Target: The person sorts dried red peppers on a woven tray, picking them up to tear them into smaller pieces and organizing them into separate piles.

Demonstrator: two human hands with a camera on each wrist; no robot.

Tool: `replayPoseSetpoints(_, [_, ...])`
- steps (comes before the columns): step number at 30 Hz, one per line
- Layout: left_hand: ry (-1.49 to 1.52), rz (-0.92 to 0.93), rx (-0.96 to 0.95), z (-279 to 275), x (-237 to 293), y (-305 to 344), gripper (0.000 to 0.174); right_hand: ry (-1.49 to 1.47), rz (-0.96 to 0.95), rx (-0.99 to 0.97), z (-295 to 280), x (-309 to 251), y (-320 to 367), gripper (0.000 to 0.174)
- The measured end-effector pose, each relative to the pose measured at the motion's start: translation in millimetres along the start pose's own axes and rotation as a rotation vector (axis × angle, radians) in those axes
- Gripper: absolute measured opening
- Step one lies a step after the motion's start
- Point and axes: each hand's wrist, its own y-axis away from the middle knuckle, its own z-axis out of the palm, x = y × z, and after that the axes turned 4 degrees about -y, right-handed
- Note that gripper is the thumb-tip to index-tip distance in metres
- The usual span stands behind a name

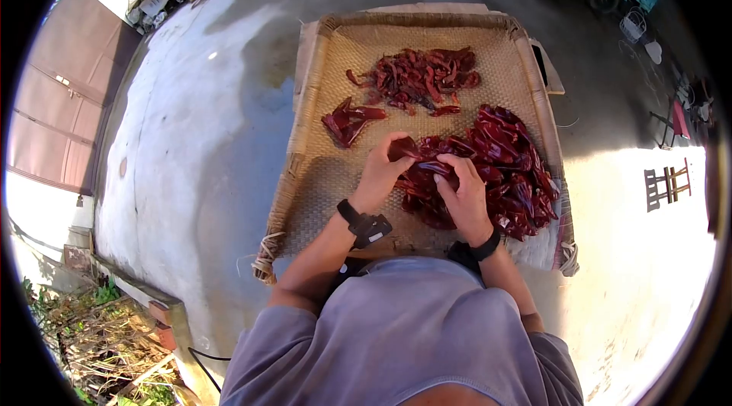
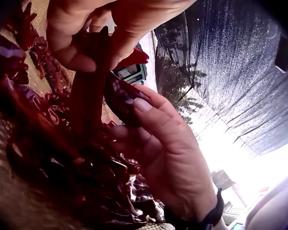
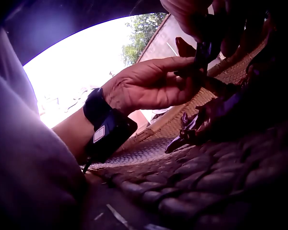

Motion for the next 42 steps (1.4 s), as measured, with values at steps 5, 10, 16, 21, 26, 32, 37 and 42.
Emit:
replayPoseSetpoints(5, [-0.319, 0.143, 0.249, -41, -31, -13, 0.051, 0.14, 0.013, -0.063, -4, -6, -8, 0.035])
replayPoseSetpoints(10, [-0.138, 0.102, 0.36, -66, -11, -10, 0.049, -0.108, 0.067, -0.312, 23, -11, -26, 0.041])
replayPoseSetpoints(16, [-0.156, 0.035, 0.327, -99, -10, -13, 0.049, -0.217, 0.113, -0.348, 26, -8, -22, 0.037])
replayPoseSetpoints(21, [-0.423, 0.025, 0.189, -124, -33, -24, 0.042, -0.178, 0.083, -0.259, 20, 3, -9, 0.03])
replayPoseSetpoints(26, [-0.492, -0.049, 0.143, -131, -39, -29, 0.03, -0.105, 0.088, -0.221, 17, 4, -8, 0.03])
replayPoseSetpoints(32, [-0.457, 0.017, 0.235, -122, -29, -21, 0.026, -0.119, 0.086, -0.161, 18, 2, -5, 0.028])
replayPoseSetpoints(37, [-0.7, 0.062, 0.306, -123, -27, -16, 0.032, -0.072, 0.066, -0.146, 17, 6, -5, 0.027])
replayPoseSetpoints(42, [-0.93, 0.163, 0.172, -89, -18, -7, 0.045, -0.057, 0.059, -0.145, 19, 8, -5, 0.026])
